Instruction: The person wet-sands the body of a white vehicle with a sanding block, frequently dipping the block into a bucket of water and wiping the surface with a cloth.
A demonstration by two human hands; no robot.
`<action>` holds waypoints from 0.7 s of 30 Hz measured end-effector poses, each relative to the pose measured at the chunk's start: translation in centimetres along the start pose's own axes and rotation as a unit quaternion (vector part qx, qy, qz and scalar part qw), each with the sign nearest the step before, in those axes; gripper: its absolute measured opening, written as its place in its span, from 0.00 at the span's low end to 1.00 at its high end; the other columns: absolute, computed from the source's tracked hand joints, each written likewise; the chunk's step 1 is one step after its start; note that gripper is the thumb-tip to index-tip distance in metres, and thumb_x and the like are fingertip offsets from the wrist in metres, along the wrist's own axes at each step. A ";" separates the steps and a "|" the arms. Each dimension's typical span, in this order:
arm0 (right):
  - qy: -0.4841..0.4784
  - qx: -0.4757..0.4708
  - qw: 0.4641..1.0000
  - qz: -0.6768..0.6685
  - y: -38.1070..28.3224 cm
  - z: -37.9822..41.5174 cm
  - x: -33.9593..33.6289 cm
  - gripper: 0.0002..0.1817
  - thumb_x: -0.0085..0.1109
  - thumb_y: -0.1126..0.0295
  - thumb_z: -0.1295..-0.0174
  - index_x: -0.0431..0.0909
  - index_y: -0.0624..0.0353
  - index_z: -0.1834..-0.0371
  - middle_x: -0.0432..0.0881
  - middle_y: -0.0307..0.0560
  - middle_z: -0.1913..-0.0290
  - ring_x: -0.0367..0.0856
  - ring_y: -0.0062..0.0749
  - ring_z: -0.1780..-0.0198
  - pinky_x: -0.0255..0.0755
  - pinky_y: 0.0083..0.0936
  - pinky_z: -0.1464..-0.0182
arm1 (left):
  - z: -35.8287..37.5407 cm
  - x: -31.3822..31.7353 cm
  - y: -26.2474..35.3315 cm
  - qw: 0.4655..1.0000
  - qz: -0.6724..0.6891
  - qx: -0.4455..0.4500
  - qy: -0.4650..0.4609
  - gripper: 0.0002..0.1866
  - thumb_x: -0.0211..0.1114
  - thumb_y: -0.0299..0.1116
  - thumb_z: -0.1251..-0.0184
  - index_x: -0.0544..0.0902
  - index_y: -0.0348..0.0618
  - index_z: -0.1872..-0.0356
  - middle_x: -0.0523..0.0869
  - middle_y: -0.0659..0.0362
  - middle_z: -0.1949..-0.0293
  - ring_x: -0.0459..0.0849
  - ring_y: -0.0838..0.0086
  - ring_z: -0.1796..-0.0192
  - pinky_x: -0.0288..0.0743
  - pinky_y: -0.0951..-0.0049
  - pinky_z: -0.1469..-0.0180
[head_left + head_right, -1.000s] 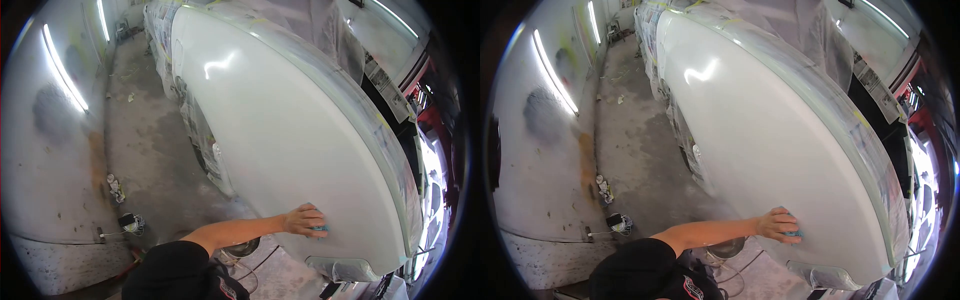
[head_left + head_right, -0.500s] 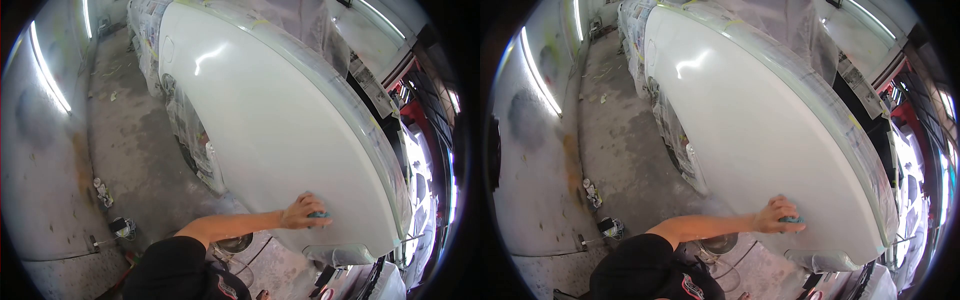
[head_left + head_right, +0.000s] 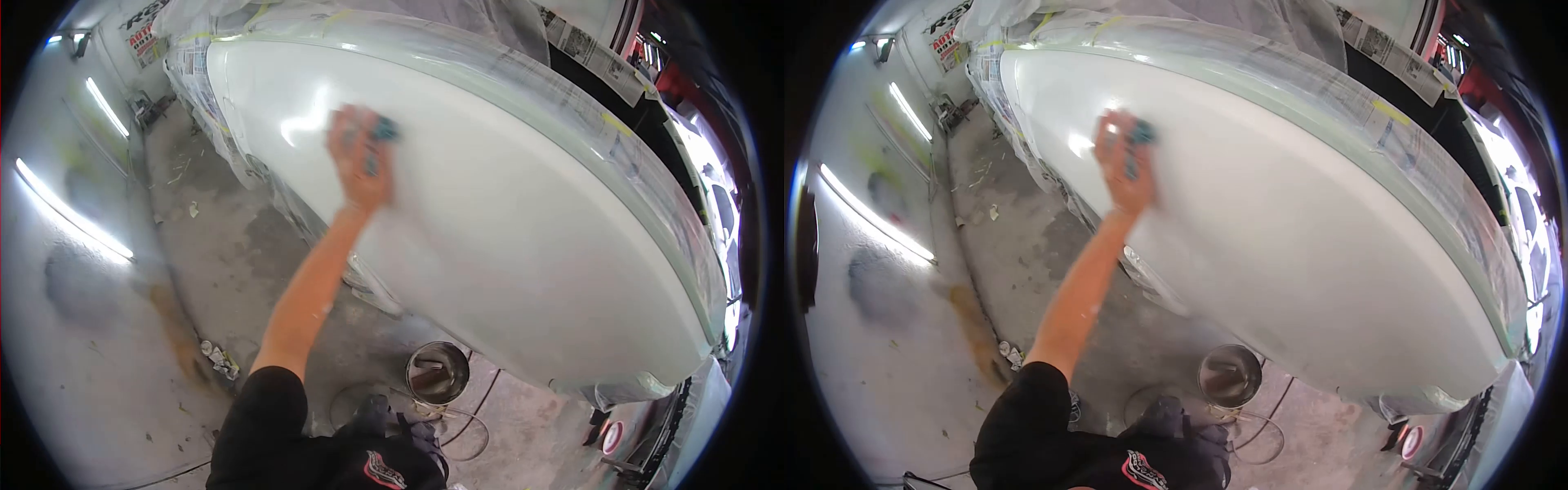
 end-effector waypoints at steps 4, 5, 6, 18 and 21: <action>-0.008 0.010 1.000 0.008 1.1 -0.6 0.0 0.24 0.58 0.53 0.27 0.72 0.52 0.34 0.80 0.52 0.42 0.80 0.45 0.50 0.82 0.48 0.52 | -2.6 -3.9 -17.3 0.964 -0.119 -0.234 0.052 0.27 0.59 0.41 0.22 0.74 0.37 0.28 0.74 0.41 0.31 0.68 0.49 0.27 0.62 0.54 0.26; -0.011 0.010 1.000 0.009 1.2 -0.9 -0.1 0.23 0.58 0.53 0.27 0.72 0.52 0.34 0.80 0.52 0.42 0.80 0.44 0.50 0.82 0.47 0.52 | -2.1 -5.1 -20.9 0.950 -0.091 -0.294 0.052 0.28 0.58 0.42 0.22 0.73 0.37 0.28 0.74 0.40 0.31 0.69 0.48 0.28 0.63 0.53 0.26; -0.014 0.012 1.000 0.009 1.4 -1.1 -0.3 0.23 0.58 0.53 0.27 0.72 0.52 0.34 0.81 0.53 0.43 0.80 0.44 0.51 0.82 0.47 0.52 | -1.3 -5.7 -23.2 0.932 -0.062 -0.354 0.053 0.28 0.58 0.42 0.21 0.72 0.37 0.27 0.74 0.39 0.32 0.70 0.47 0.29 0.64 0.53 0.27; -0.082 -0.126 0.965 -0.217 -6.0 -5.2 -8.2 0.33 0.53 0.45 0.27 0.68 0.52 0.25 0.74 0.55 0.30 0.73 0.52 0.32 0.67 0.63 0.35 | 7.4 -2.0 -3.3 0.941 -0.125 -0.306 0.076 0.30 0.53 0.41 0.17 0.62 0.44 0.20 0.65 0.39 0.26 0.63 0.46 0.26 0.57 0.52 0.25; -0.038 -0.213 0.951 -0.219 -18.9 3.8 -7.0 0.32 0.47 0.48 0.23 0.72 0.60 0.26 0.78 0.55 0.30 0.73 0.54 0.28 0.67 0.58 0.30 | 8.8 -0.1 3.1 0.947 -0.086 -0.302 0.062 0.30 0.51 0.40 0.16 0.60 0.40 0.20 0.60 0.40 0.23 0.58 0.46 0.24 0.55 0.50 0.24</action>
Point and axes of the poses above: each hand's wrist, its own z-axis away from the middle knuckle, its own x-axis out of the palm, y = z × x, the point moved 7 cm from there along -z, towards the middle knuckle
